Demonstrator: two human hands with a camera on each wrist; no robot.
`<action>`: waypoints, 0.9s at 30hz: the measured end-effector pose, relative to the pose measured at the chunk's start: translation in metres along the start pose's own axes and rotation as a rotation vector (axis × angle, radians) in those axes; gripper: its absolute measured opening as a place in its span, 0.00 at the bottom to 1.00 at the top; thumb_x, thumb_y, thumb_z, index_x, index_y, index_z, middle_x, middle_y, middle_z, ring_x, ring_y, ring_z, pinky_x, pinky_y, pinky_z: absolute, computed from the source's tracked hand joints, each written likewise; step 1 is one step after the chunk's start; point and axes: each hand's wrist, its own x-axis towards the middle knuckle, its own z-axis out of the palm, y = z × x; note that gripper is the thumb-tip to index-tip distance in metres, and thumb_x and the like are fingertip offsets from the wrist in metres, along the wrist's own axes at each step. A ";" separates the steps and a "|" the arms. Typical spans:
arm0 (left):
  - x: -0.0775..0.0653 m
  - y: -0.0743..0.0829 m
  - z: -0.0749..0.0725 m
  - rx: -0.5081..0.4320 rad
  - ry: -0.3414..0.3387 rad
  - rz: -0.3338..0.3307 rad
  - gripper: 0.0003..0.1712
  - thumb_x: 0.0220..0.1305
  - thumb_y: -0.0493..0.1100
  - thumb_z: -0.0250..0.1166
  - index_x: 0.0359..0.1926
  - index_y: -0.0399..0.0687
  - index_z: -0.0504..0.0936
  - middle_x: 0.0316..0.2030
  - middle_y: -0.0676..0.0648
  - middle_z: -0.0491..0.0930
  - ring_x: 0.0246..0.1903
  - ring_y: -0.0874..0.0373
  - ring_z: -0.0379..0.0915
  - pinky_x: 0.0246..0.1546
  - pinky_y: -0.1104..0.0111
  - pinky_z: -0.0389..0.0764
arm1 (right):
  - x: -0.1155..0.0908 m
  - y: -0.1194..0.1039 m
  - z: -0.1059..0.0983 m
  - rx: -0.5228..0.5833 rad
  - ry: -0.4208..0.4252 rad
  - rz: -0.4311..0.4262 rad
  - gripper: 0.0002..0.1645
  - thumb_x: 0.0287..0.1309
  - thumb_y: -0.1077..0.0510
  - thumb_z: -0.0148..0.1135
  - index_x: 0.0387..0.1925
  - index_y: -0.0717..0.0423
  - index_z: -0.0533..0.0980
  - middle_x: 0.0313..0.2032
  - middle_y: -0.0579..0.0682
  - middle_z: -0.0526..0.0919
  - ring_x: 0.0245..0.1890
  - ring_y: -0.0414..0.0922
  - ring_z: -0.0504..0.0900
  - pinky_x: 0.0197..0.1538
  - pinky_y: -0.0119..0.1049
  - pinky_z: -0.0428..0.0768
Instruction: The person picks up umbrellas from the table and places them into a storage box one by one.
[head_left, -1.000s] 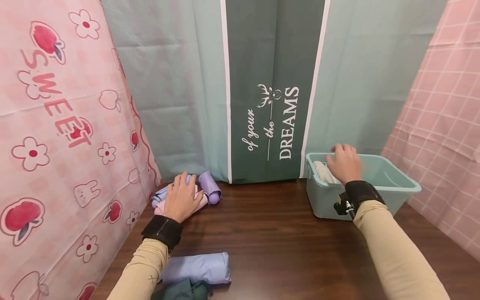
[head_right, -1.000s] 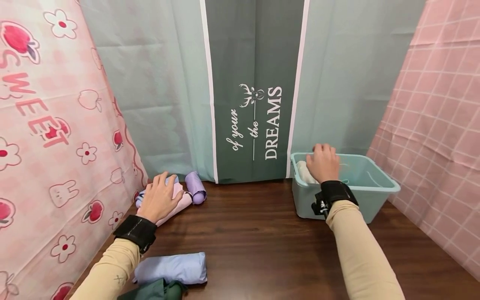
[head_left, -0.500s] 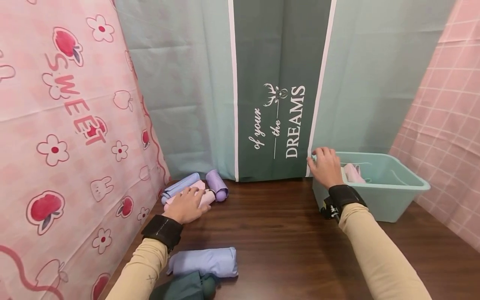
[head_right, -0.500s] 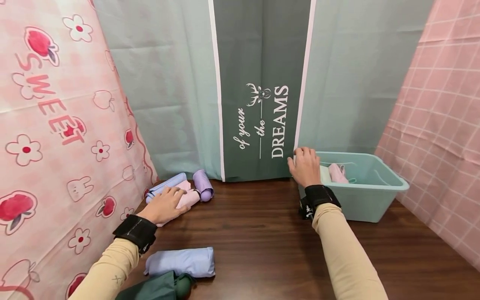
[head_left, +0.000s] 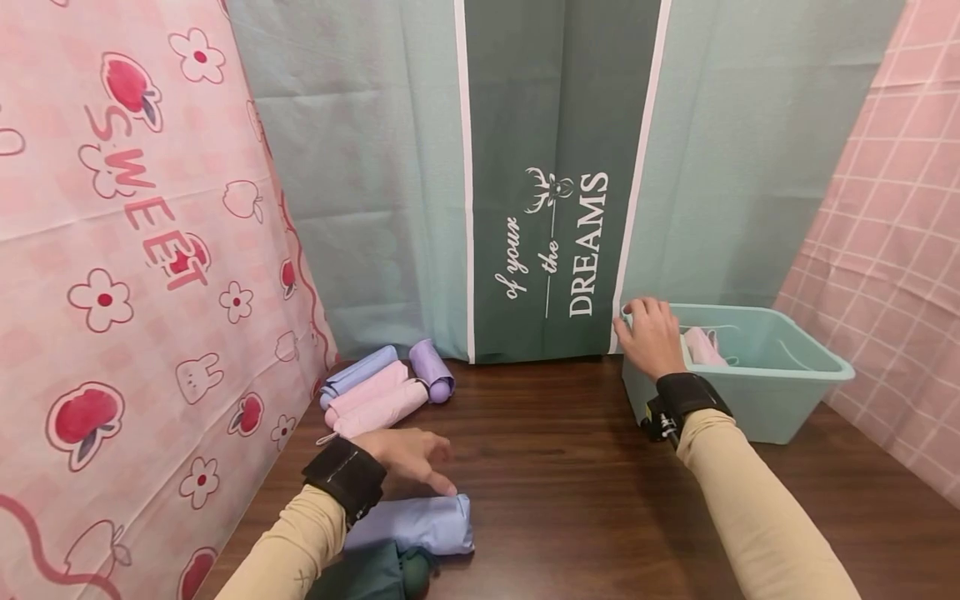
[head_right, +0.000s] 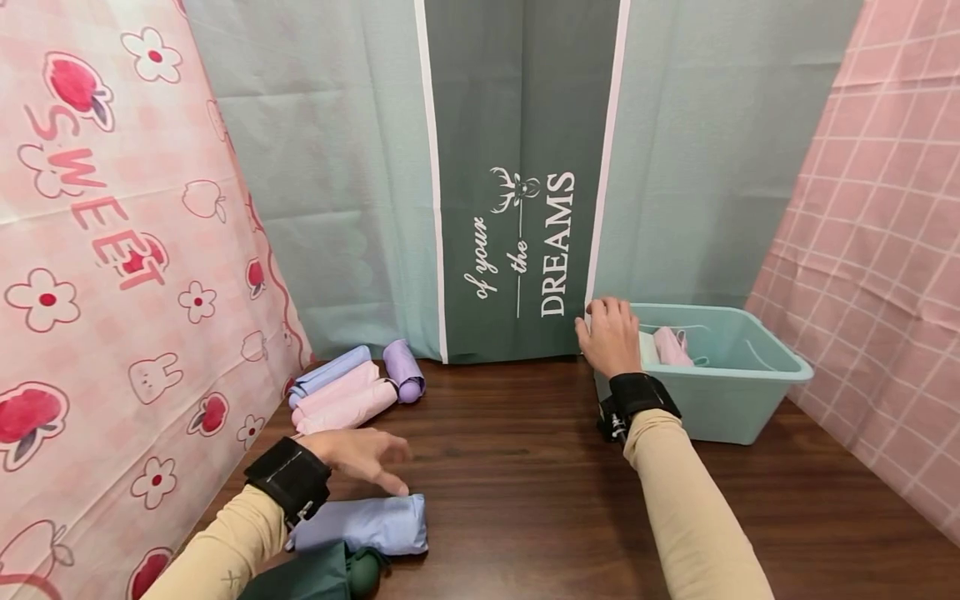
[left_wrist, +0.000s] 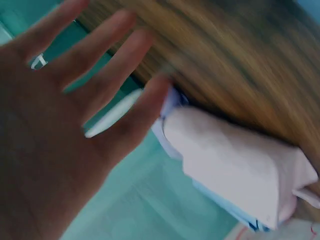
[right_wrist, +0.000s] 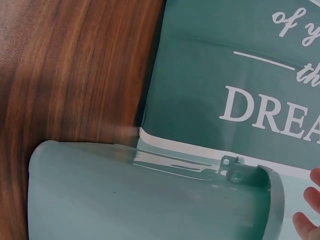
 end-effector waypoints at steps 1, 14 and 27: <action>0.000 0.003 0.002 -0.032 -0.044 -0.009 0.31 0.55 0.53 0.75 0.55 0.40 0.81 0.48 0.43 0.84 0.51 0.52 0.79 0.54 0.64 0.75 | -0.001 0.000 0.000 0.000 0.001 0.001 0.11 0.63 0.62 0.62 0.39 0.70 0.75 0.45 0.71 0.77 0.49 0.69 0.72 0.48 0.66 0.69; 0.002 0.020 0.029 0.048 -0.229 -0.163 0.40 0.42 0.47 0.85 0.58 0.47 0.79 0.45 0.54 0.82 0.46 0.65 0.75 0.52 0.71 0.74 | -0.006 -0.003 -0.002 0.003 -0.023 0.033 0.12 0.65 0.60 0.61 0.41 0.70 0.75 0.46 0.71 0.76 0.51 0.69 0.71 0.48 0.66 0.69; 0.006 0.024 0.035 0.228 -0.192 -0.180 0.45 0.36 0.45 0.87 0.61 0.53 0.80 0.49 0.56 0.81 0.48 0.66 0.74 0.52 0.69 0.74 | -0.013 -0.001 -0.001 0.011 -0.003 0.016 0.12 0.65 0.61 0.61 0.40 0.70 0.75 0.46 0.71 0.77 0.50 0.69 0.72 0.48 0.67 0.69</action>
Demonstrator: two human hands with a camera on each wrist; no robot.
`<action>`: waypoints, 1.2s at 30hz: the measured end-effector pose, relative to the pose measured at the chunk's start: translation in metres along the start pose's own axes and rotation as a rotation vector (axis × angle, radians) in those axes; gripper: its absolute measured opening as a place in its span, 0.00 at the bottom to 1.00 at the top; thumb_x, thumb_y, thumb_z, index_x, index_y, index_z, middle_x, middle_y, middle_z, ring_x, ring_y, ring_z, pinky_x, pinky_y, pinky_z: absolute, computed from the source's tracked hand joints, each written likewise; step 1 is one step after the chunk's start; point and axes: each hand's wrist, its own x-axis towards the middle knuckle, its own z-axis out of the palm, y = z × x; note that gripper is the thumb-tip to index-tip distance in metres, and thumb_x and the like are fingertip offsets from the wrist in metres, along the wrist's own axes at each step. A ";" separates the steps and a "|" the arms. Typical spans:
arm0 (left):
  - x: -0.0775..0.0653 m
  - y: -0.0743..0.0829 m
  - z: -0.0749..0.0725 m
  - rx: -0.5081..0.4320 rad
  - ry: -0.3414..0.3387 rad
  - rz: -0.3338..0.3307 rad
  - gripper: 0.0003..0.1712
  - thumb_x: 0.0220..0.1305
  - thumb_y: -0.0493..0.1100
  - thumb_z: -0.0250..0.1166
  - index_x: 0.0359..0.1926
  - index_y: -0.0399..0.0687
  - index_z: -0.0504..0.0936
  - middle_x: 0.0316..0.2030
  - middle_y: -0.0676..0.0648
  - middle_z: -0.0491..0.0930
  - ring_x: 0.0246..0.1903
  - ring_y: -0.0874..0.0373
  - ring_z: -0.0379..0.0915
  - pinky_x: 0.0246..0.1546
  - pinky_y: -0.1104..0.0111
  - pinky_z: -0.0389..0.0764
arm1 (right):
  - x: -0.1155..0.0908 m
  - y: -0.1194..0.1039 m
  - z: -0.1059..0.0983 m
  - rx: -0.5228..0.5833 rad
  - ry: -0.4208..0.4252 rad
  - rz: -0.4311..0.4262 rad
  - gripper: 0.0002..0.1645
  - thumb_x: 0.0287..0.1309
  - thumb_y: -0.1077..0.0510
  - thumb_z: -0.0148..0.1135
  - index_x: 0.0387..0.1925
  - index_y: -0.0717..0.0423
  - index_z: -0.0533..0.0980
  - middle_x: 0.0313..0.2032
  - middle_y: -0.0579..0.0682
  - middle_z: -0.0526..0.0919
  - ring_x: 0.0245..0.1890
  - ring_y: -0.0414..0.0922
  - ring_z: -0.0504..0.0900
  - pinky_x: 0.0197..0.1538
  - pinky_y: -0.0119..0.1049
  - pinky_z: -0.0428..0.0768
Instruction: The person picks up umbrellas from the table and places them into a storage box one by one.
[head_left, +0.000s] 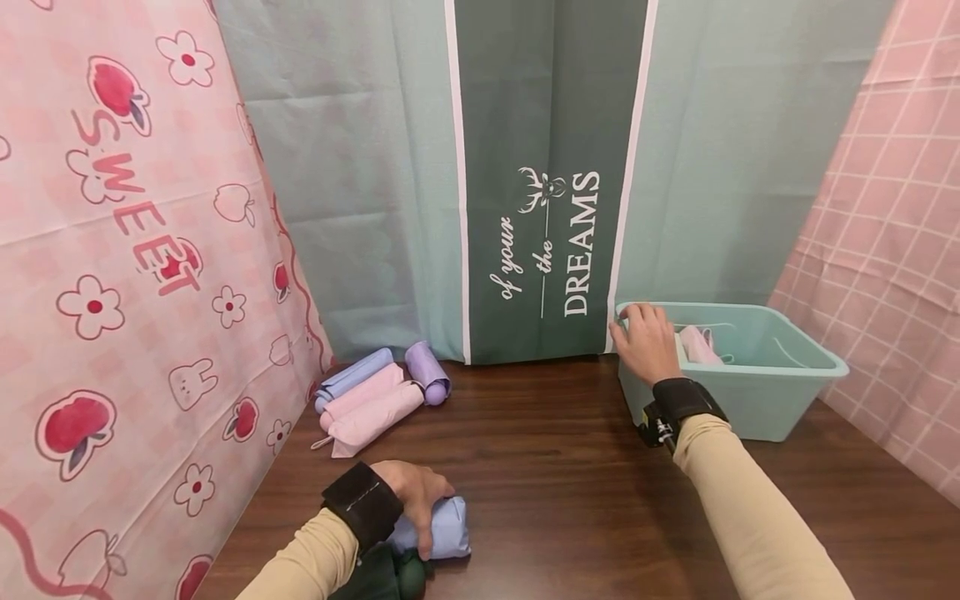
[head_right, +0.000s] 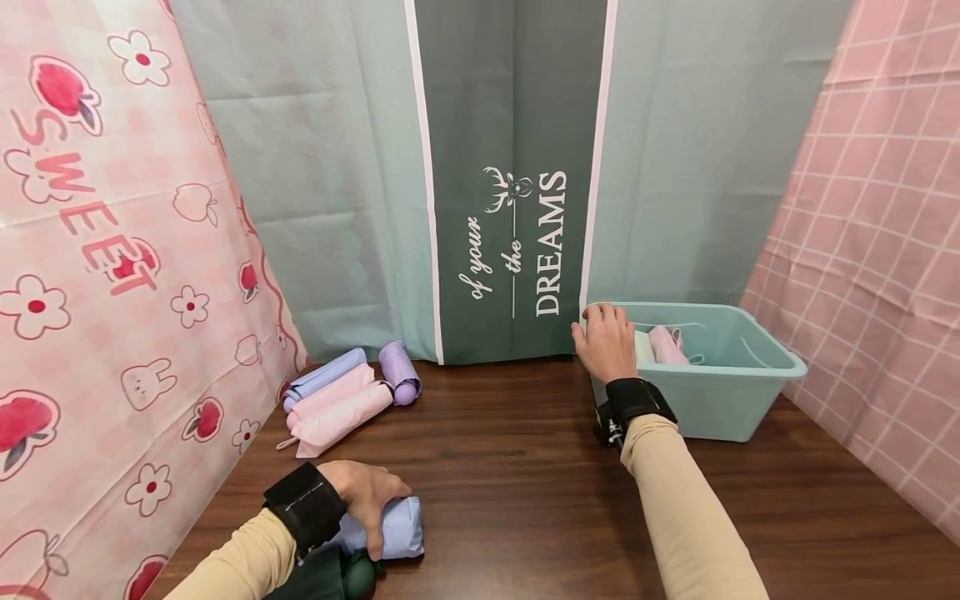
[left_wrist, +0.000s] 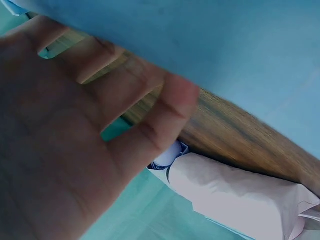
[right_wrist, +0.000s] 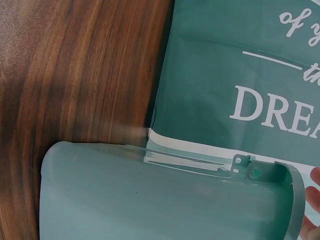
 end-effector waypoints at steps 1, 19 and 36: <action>0.000 0.000 0.000 -0.002 0.007 0.001 0.45 0.35 0.45 0.87 0.60 0.53 0.81 0.47 0.56 0.81 0.47 0.66 0.74 0.51 0.69 0.74 | 0.000 0.000 -0.001 0.001 0.001 0.003 0.11 0.65 0.62 0.61 0.40 0.70 0.75 0.46 0.71 0.77 0.50 0.69 0.72 0.48 0.67 0.69; -0.002 -0.005 -0.027 0.051 0.269 0.260 0.28 0.35 0.44 0.85 0.42 0.53 0.84 0.26 0.59 0.75 0.26 0.64 0.71 0.29 0.68 0.74 | -0.004 0.000 -0.002 0.017 0.010 -0.005 0.11 0.64 0.62 0.60 0.40 0.70 0.74 0.44 0.71 0.77 0.49 0.70 0.72 0.49 0.66 0.69; 0.005 -0.002 -0.047 0.483 0.838 0.511 0.36 0.34 0.53 0.83 0.49 0.56 0.81 0.37 0.52 0.76 0.37 0.54 0.78 0.35 0.62 0.76 | -0.003 -0.017 0.009 0.062 -0.104 -0.032 0.12 0.66 0.63 0.61 0.42 0.72 0.75 0.43 0.69 0.76 0.48 0.67 0.71 0.52 0.61 0.69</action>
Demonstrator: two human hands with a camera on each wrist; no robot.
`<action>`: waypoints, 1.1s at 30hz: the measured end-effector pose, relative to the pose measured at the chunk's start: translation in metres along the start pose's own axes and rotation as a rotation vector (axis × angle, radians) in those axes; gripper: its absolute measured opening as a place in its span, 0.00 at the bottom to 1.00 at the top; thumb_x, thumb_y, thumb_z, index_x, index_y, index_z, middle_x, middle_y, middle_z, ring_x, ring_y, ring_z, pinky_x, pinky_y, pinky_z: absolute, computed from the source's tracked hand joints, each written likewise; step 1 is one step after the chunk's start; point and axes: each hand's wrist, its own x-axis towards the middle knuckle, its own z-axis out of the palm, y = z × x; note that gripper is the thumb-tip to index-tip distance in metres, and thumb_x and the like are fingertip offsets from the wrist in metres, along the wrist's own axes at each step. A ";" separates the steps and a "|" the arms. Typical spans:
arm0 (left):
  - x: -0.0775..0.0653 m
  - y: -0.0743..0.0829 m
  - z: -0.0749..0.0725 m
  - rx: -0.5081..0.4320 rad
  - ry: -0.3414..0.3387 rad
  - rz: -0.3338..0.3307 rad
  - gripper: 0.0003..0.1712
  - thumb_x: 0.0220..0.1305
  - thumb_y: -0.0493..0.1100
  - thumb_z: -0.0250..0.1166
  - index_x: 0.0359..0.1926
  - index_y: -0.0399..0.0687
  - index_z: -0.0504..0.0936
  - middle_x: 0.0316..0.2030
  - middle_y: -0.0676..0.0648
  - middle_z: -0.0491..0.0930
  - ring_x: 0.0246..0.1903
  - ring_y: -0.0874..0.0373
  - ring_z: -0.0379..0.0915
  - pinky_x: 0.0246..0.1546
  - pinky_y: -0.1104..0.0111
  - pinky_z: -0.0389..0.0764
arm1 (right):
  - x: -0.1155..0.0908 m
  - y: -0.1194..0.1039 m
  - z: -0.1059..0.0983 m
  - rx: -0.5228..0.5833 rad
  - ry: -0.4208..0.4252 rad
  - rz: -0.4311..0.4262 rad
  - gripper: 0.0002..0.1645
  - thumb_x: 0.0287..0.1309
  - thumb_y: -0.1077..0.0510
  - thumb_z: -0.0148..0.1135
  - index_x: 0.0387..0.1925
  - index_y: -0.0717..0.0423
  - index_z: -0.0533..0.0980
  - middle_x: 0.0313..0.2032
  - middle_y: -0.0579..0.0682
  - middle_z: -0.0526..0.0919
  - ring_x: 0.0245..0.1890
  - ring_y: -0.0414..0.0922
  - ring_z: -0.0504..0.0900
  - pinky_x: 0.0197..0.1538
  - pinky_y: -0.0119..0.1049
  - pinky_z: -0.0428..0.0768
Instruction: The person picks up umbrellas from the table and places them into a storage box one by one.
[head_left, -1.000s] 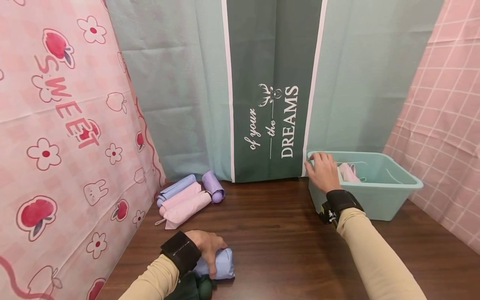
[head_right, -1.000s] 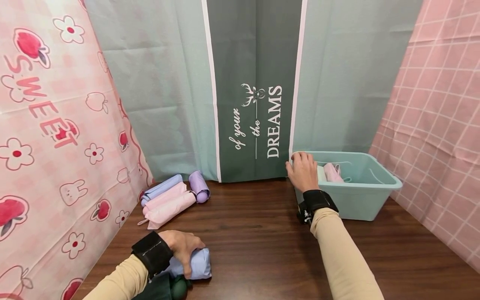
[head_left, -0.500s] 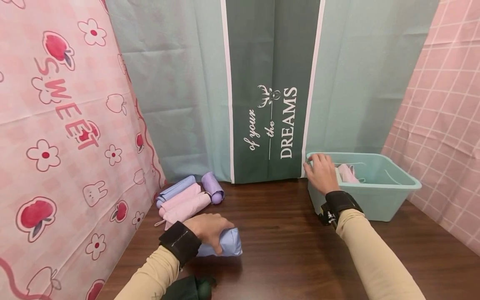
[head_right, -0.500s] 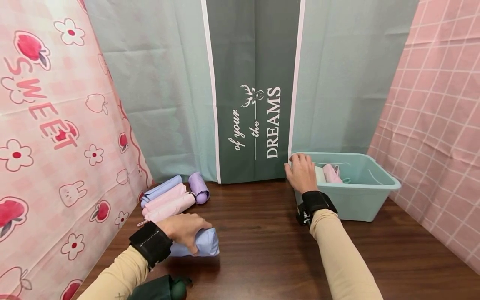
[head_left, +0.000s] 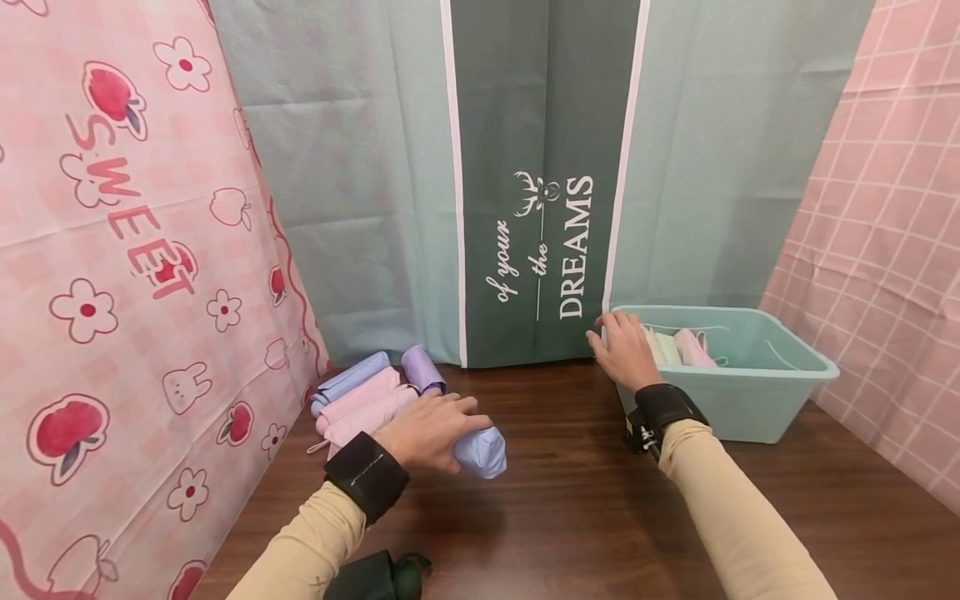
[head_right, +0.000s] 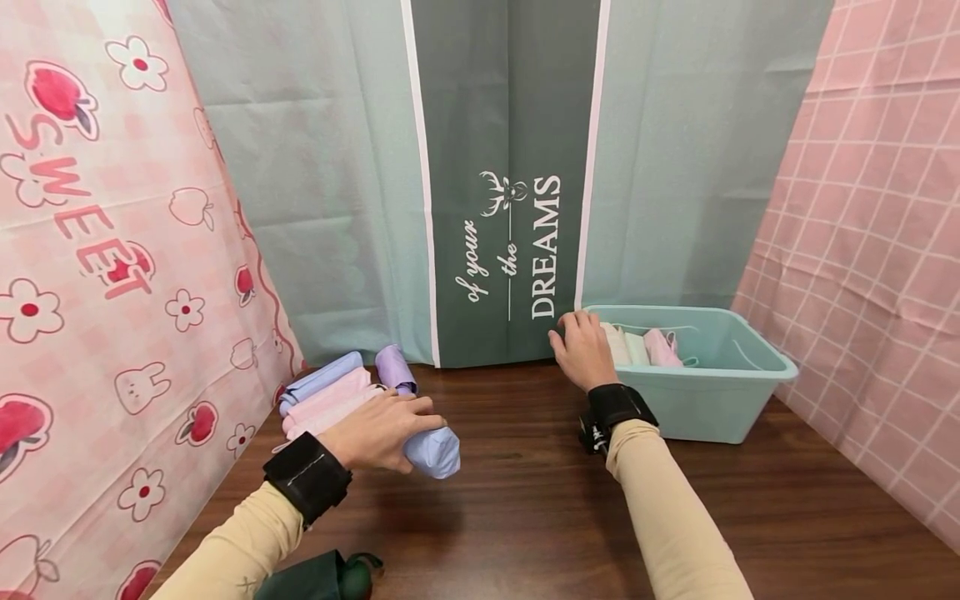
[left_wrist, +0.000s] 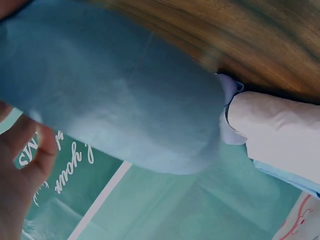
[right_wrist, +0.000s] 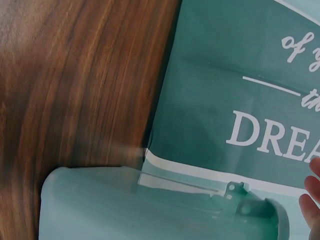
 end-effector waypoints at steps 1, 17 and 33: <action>0.001 0.000 0.000 0.025 0.019 0.011 0.37 0.33 0.54 0.84 0.50 0.57 0.81 0.38 0.52 0.76 0.38 0.54 0.78 0.36 0.61 0.75 | 0.000 -0.001 0.001 0.007 -0.015 0.002 0.12 0.66 0.63 0.61 0.42 0.72 0.75 0.43 0.69 0.76 0.48 0.66 0.71 0.53 0.61 0.69; 0.025 0.006 -0.001 0.201 0.156 0.121 0.34 0.44 0.53 0.84 0.54 0.63 0.82 0.49 0.50 0.79 0.51 0.54 0.76 0.48 0.56 0.74 | -0.004 -0.036 0.021 0.266 -0.437 0.029 0.13 0.72 0.56 0.58 0.40 0.63 0.79 0.32 0.53 0.82 0.31 0.47 0.77 0.37 0.44 0.77; 0.048 0.009 0.021 0.464 0.280 0.262 0.20 0.58 0.44 0.72 0.49 0.72 0.82 0.51 0.55 0.78 0.55 0.57 0.71 0.55 0.56 0.70 | -0.003 -0.075 0.028 0.882 -0.853 0.204 0.31 0.79 0.45 0.42 0.50 0.72 0.75 0.37 0.53 0.83 0.38 0.49 0.85 0.50 0.56 0.81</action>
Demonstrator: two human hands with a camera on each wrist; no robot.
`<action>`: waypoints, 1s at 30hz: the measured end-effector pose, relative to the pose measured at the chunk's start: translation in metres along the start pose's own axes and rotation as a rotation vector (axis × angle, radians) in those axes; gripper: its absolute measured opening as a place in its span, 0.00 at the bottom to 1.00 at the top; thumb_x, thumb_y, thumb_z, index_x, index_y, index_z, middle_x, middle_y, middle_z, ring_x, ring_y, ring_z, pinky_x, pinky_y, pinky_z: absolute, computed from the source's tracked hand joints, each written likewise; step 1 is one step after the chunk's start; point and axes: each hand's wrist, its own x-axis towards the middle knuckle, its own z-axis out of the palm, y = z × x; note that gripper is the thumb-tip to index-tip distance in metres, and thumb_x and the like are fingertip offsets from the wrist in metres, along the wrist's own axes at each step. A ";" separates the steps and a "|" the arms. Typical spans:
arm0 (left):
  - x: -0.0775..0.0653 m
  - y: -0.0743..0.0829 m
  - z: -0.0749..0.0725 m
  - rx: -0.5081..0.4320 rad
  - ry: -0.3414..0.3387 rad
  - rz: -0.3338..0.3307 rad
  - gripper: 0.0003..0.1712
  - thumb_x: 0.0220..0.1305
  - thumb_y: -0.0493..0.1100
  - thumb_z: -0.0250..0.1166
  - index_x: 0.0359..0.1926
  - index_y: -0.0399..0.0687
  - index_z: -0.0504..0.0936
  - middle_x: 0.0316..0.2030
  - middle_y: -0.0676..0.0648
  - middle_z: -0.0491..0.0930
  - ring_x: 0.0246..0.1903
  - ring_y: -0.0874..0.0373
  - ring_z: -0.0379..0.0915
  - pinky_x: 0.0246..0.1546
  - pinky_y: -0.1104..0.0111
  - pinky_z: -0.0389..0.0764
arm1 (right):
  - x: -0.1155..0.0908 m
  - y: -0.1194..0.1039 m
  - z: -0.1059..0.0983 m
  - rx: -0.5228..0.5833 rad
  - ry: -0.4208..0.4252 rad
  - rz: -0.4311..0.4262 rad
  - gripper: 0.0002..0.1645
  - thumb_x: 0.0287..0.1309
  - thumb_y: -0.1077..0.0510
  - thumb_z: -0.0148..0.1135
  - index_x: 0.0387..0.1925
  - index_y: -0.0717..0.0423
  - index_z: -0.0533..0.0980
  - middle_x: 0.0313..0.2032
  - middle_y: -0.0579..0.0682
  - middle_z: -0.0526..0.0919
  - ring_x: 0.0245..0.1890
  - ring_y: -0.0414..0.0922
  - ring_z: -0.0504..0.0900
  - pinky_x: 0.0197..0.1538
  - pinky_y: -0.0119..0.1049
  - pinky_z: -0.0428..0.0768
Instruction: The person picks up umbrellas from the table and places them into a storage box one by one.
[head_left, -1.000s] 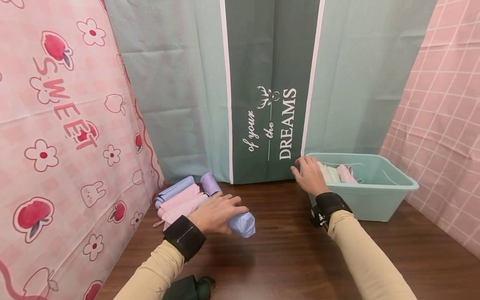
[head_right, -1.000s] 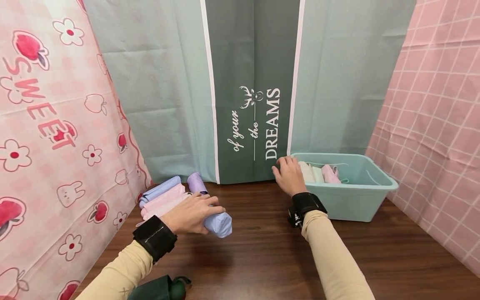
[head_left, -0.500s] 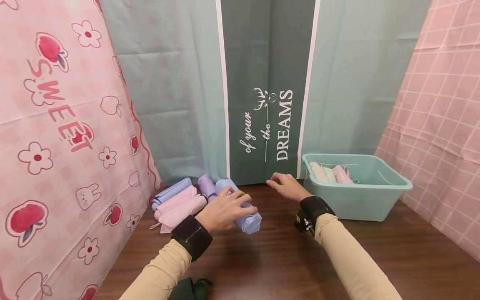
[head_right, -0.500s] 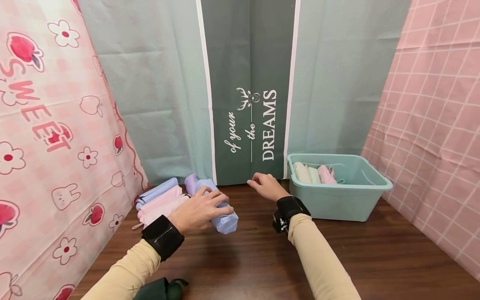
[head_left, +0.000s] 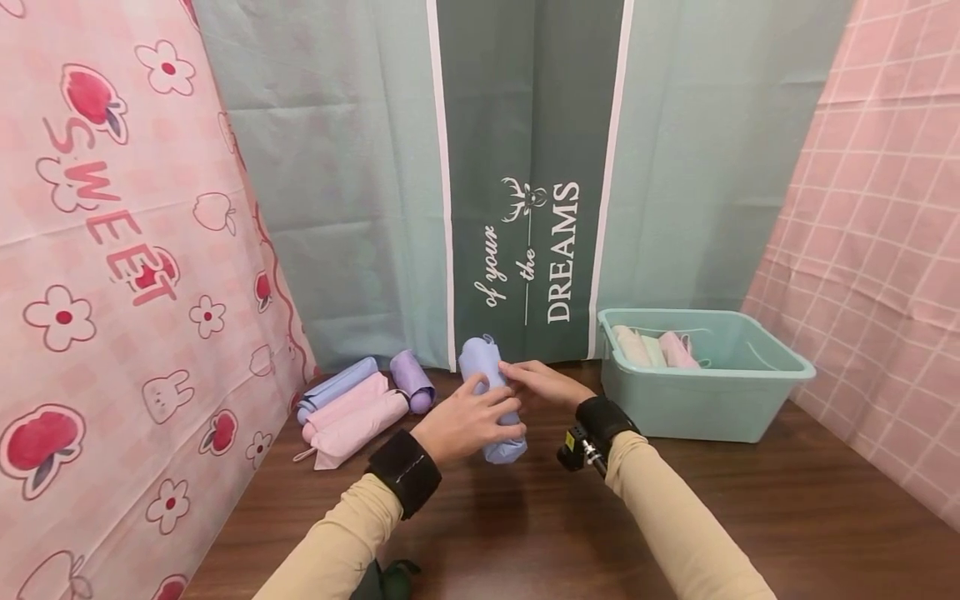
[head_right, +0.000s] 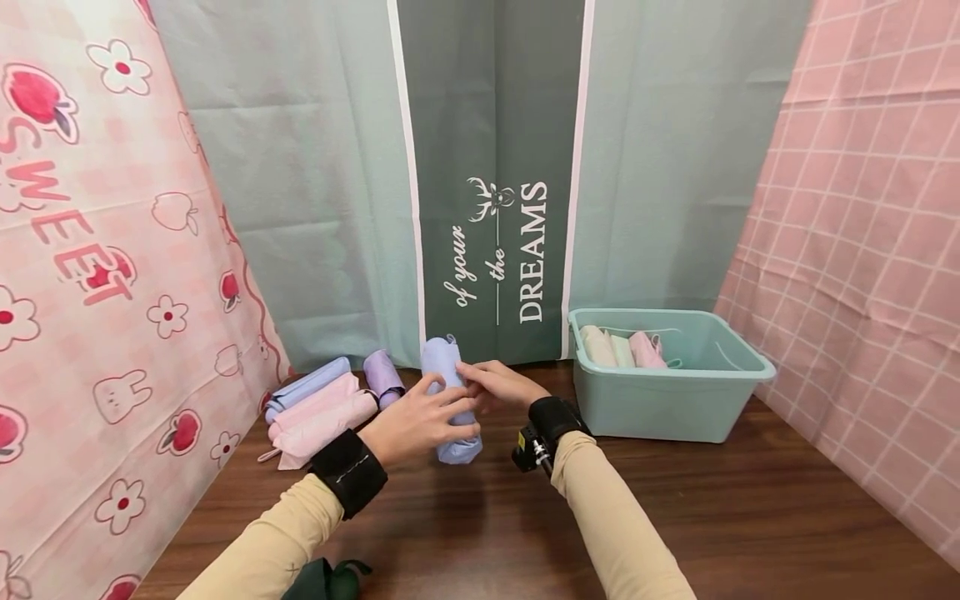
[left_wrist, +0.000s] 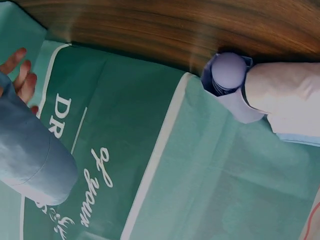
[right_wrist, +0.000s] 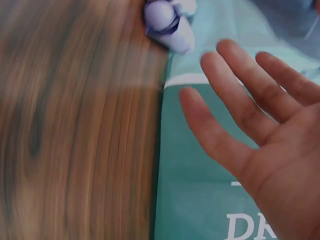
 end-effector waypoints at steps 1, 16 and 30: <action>0.002 0.001 0.000 0.007 -0.001 0.009 0.19 0.61 0.43 0.71 0.49 0.73 0.82 0.50 0.55 0.78 0.55 0.57 0.71 0.56 0.56 0.70 | 0.000 -0.001 0.001 0.022 -0.021 0.013 0.31 0.79 0.44 0.42 0.50 0.71 0.75 0.37 0.52 0.83 0.38 0.46 0.84 0.49 0.54 0.82; 0.008 0.010 0.004 0.015 -0.101 0.053 0.21 0.60 0.48 0.74 0.52 0.74 0.82 0.52 0.57 0.79 0.59 0.58 0.72 0.67 0.57 0.64 | -0.003 0.002 0.001 0.124 -0.082 0.035 0.32 0.74 0.50 0.50 0.62 0.75 0.64 0.45 0.57 0.81 0.39 0.45 0.83 0.44 0.42 0.83; 0.007 0.012 0.006 -0.036 -0.091 0.038 0.23 0.58 0.48 0.76 0.54 0.71 0.82 0.56 0.57 0.79 0.60 0.59 0.71 0.66 0.60 0.64 | -0.004 0.005 0.000 0.165 -0.099 0.023 0.33 0.72 0.53 0.52 0.64 0.76 0.62 0.45 0.57 0.80 0.39 0.46 0.82 0.43 0.41 0.84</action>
